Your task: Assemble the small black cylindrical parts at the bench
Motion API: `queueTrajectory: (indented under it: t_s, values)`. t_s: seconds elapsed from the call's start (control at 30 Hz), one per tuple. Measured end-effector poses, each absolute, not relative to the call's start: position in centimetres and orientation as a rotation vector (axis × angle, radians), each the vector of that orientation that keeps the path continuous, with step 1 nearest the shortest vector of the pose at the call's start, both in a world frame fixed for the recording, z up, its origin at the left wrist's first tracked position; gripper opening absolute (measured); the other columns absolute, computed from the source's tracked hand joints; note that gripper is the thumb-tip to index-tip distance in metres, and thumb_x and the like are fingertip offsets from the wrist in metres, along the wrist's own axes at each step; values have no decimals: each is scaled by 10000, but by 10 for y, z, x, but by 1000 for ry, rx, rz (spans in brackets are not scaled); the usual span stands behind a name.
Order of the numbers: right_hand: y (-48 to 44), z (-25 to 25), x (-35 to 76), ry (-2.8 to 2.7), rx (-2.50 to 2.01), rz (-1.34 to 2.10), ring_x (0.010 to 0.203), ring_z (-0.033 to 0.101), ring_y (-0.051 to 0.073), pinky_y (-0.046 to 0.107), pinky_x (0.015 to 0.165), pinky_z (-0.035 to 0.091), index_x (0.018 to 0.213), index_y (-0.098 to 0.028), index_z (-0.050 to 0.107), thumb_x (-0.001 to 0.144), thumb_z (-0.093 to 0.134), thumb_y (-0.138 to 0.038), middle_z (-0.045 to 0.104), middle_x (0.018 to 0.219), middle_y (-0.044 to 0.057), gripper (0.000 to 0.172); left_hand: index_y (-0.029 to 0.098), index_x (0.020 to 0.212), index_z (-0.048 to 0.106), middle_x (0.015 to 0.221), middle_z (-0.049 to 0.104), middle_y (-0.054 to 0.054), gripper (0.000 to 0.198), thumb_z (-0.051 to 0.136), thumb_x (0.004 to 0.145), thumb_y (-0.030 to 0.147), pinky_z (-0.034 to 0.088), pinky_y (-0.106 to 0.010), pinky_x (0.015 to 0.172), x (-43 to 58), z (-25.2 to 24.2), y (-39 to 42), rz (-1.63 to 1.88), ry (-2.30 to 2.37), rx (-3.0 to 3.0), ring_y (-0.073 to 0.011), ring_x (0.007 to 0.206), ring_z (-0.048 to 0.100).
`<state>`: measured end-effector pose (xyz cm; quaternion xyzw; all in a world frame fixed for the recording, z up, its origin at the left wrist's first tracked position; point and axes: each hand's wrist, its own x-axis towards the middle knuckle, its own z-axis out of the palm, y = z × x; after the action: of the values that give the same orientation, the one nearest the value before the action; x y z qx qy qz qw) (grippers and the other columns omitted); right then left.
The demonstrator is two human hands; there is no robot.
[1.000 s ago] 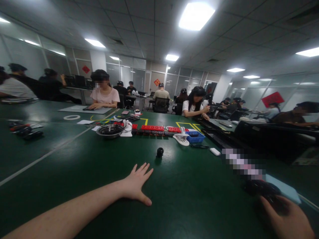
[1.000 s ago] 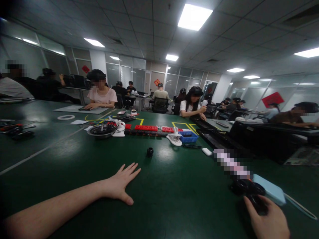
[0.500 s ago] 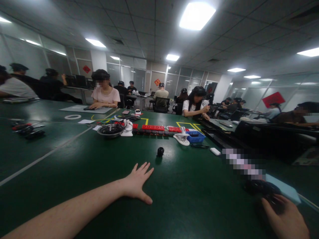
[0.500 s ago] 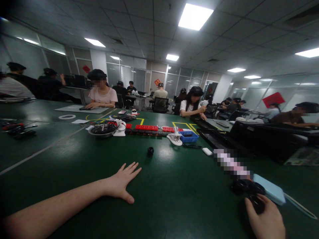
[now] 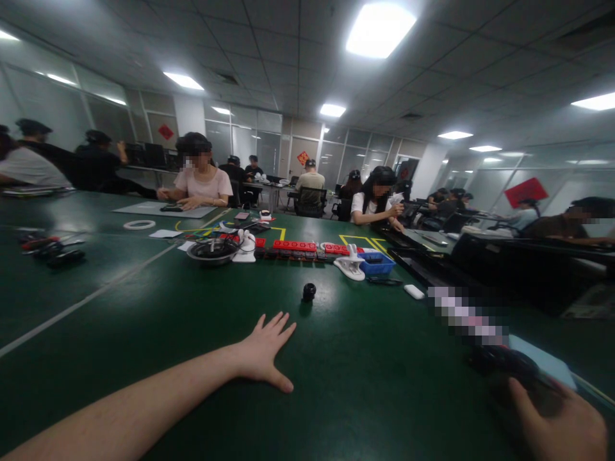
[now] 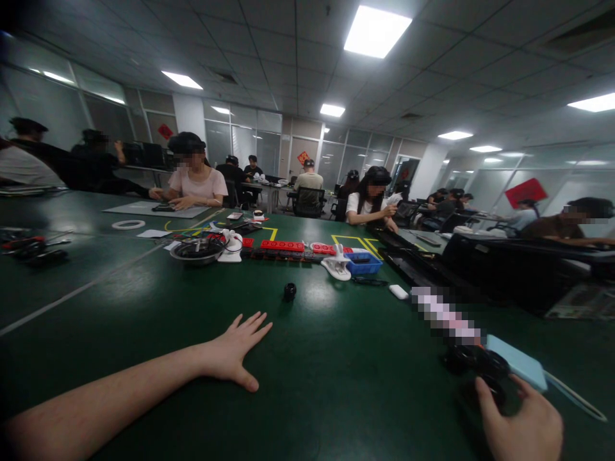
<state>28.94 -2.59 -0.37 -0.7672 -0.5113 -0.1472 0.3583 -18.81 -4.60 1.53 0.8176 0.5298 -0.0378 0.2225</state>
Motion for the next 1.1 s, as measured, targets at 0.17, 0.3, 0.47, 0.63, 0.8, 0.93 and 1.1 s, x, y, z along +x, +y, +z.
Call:
queueTrajectory:
  t_s: [0.17,0.3,0.47,0.63,0.8,0.93,1.1]
  values:
    - [-34,6,263,-1291,-1947,-547,1021,461,341,405,830,358,1125,-102,499,756,327,-516,533,1019,214,581,222,1356,-12,1411,-116,-108,1110,487,526,766,-66,-554,983,-190,12,-44,-76,1442,2264,-313,1272,-127]
    - [-30,27,219,-1349,-1732,-562,1023,451,337,421,894,318,1054,-42,519,769,331,-468,528,977,205,546,227,1356,-10,1413,-113,-100,1095,497,539,750,-61,-559,983,-191,11,-44,-73,1446,2264,-321,1271,-124]
    - [1,46,146,-1593,-1308,-428,1046,428,287,434,887,341,1057,-65,484,768,407,-401,481,1065,181,450,193,1359,11,1411,-98,-124,1099,509,544,736,-53,-549,989,-188,15,-46,-94,1466,2271,-313,1275,-112]
    - [46,22,70,-2048,-1117,-176,1032,447,250,414,899,362,1085,-128,464,760,456,-314,508,1071,135,375,168,1359,32,1409,-79,-145,1111,517,535,733,-51,-554,985,-186,18,-48,-81,1476,2272,-319,1278,-90]
    - [72,-15,3,-2260,-1049,-2,1135,385,251,413,944,331,1225,-136,371,781,457,-314,435,1218,140,486,155,1358,48,1404,-63,-165,1127,526,517,733,-45,-565,977,-186,17,-47,-67,1483,2285,-324,1279,-77]
    - [87,-25,-27,-2303,-991,38,1172,353,241,414,968,294,1274,-176,321,797,452,-307,382,1286,123,512,154,1357,60,1406,-48,-166,1112,537,524,715,-42,-573,972,-185,16,-45,-73,1484,2295,-325,1279,-72]
    - [95,-25,-31,-2324,-990,117,1090,432,224,387,930,332,1205,-170,419,827,412,-261,473,1184,121,389,150,1357,66,1406,-41,-168,1114,539,522,715,-41,-586,966,-187,13,-45,-41,1474,2305,-334,1278,-61]
